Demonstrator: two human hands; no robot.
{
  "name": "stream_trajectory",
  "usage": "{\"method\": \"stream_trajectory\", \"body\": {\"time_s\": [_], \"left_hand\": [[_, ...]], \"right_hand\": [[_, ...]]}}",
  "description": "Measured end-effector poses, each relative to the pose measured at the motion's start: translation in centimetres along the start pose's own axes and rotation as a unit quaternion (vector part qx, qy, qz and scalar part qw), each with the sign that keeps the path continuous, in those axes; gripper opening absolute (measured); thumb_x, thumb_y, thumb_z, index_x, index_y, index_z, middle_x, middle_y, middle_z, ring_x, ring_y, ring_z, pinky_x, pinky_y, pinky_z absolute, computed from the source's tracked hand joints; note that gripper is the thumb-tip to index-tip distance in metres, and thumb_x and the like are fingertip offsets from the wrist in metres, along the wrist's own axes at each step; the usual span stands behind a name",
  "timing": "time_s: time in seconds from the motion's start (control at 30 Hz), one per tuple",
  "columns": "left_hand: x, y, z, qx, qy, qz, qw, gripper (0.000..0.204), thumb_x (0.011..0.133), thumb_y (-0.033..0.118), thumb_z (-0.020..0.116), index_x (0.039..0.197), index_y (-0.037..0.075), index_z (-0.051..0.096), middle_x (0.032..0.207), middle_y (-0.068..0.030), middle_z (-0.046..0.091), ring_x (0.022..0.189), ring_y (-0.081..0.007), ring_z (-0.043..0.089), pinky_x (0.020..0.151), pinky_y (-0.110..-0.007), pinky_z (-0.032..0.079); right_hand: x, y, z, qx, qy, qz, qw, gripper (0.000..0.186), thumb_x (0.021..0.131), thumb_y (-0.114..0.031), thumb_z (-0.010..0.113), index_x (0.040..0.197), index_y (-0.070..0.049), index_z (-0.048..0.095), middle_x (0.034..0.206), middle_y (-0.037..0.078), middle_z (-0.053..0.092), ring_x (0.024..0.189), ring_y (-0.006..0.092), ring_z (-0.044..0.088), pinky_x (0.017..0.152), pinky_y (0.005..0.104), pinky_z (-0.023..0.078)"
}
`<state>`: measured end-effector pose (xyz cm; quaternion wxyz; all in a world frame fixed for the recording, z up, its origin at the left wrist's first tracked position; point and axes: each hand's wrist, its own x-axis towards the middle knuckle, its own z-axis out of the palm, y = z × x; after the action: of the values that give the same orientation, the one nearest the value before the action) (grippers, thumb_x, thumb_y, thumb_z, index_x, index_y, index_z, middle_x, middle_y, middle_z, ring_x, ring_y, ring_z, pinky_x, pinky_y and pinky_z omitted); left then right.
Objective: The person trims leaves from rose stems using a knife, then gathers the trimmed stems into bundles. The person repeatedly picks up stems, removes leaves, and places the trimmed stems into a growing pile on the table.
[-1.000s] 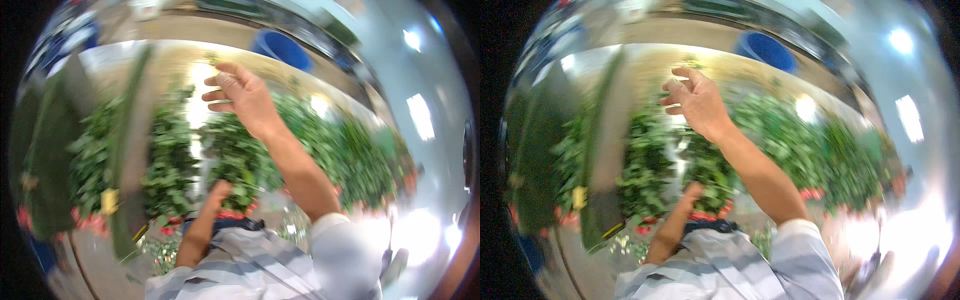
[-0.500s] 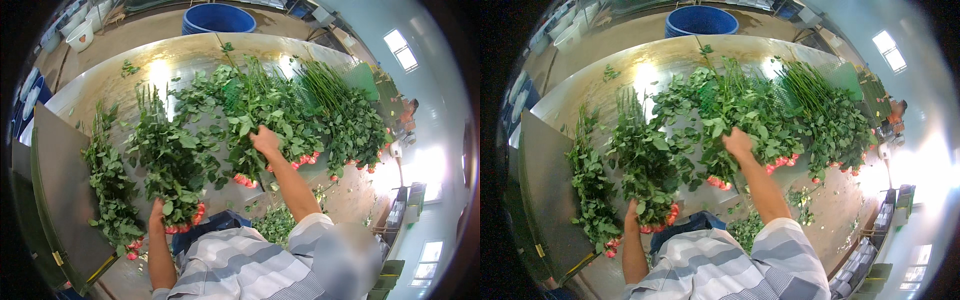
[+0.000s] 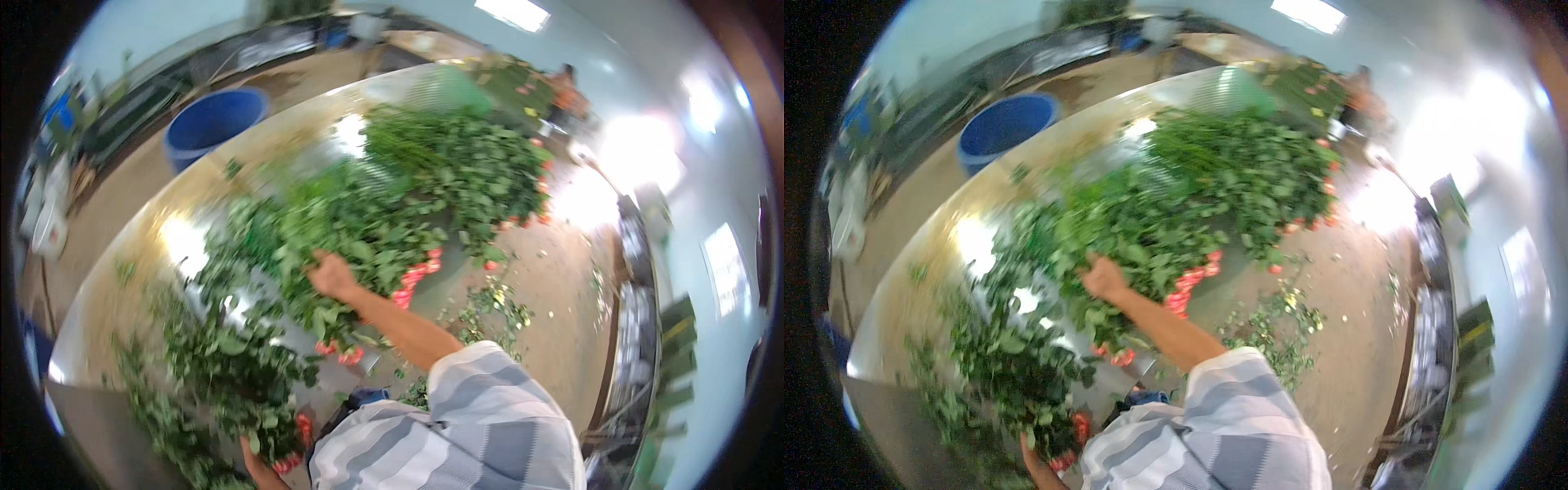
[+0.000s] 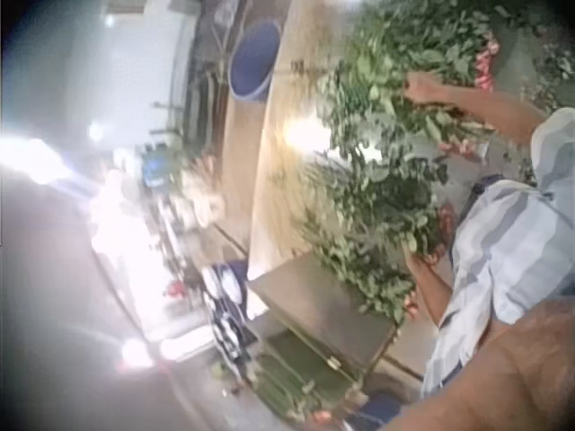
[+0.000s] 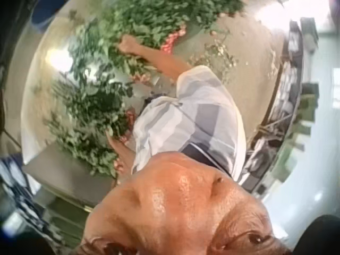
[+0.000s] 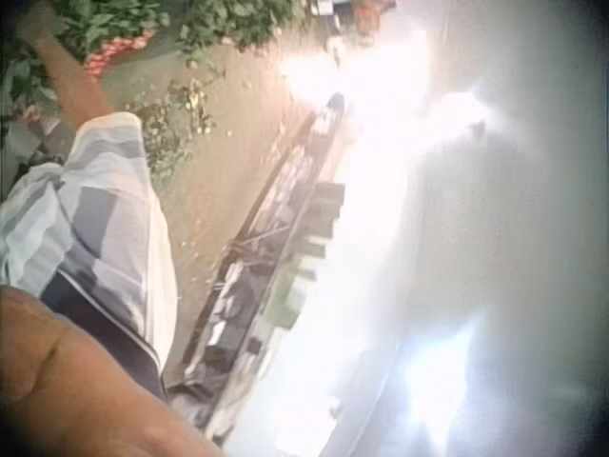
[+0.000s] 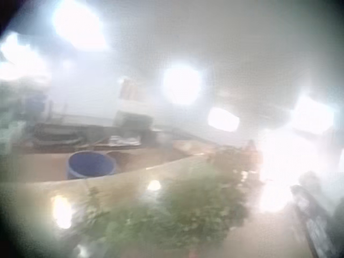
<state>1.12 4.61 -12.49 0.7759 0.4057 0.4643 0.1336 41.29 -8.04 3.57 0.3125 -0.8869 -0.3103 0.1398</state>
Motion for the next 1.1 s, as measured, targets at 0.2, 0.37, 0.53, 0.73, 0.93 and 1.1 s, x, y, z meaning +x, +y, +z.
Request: {"method": "stream_trajectory", "body": {"time_s": [0.2,0.37,0.53,0.73,0.93,1.1], "left_hand": [[2.3,3.7,5.2,0.073,-0.042,-0.005,0.996,0.031,0.078,0.009,0.058,0.107,0.000,0.056,0.101,-0.0099,0.059,0.093,-0.0224,0.056,0.080,-0.035,0.045],[3.2,6.3,5.2,0.107,-0.047,0.004,0.993,0.032,0.078,0.009,0.058,0.108,0.000,0.055,0.102,-0.0095,0.059,0.093,-0.0219,0.056,0.081,-0.034,0.045],[3.3,7.6,6.2,0.137,-0.059,0.010,0.989,0.033,0.078,0.009,0.059,0.109,0.000,0.055,0.103,-0.0091,0.059,0.093,-0.0214,0.056,0.081,-0.034,0.045],[3.2,7.0,7.3,0.147,-0.067,0.006,0.987,0.034,0.079,0.009,0.059,0.111,0.000,0.055,0.105,-0.0086,0.059,0.094,-0.0208,0.056,0.081,-0.034,0.046],[-0.1,4.0,0.2,0.099,-0.036,0.019,0.994,0.035,0.079,0.009,0.059,0.112,0.000,0.054,0.106,-0.0081,0.059,0.094,-0.0202,0.056,0.082,-0.034,0.046],[-5.1,0.9,-2.9,0.076,-0.027,0.018,0.997,0.035,0.080,0.009,0.060,0.114,0.001,0.054,0.107,-0.0078,0.058,0.095,-0.0197,0.056,0.082,-0.034,0.046]], "right_hand": [[-0.6,1.1,1.5,0.020,0.018,-0.024,0.999,0.061,0.088,-0.037,0.051,0.130,0.005,0.038,0.113,0.024,0.056,0.101,0.0389,0.055,0.086,0.0444,0.045],[-1.5,-2.3,-0.7,0.165,0.040,0.041,0.985,0.052,0.091,-0.038,0.046,0.123,0.004,0.045,0.109,0.025,0.058,0.098,0.0402,0.056,0.084,0.0468,0.044],[-1.5,-2.7,0.0,0.157,0.203,0.039,0.966,0.041,0.091,-0.035,0.046,0.109,0.001,0.054,0.085,0.020,0.063,0.079,0.0396,0.059,0.069,0.0473,0.045],[-1.9,-1.3,-1.9,0.343,-0.027,0.054,0.937,0.037,0.090,-0.029,0.047,0.116,-0.002,0.053,0.076,0.016,0.058,0.065,0.0301,0.056,0.061,0.0425,0.043],[-3.0,-6.4,-3.0,0.331,-0.046,0.045,0.941,0.040,0.087,-0.024,0.053,0.121,-0.001,0.051,0.074,0.009,0.055,0.057,0.0201,0.052,0.055,0.0353,0.044],[-4.2,-5.5,-3.9,0.403,-0.170,0.077,0.896,0.027,0.092,-0.022,0.043,0.111,-0.010,0.057,0.054,-0.002,0.032,0.043,0.0122,0.030,0.040,0.0280,0.027]]}}
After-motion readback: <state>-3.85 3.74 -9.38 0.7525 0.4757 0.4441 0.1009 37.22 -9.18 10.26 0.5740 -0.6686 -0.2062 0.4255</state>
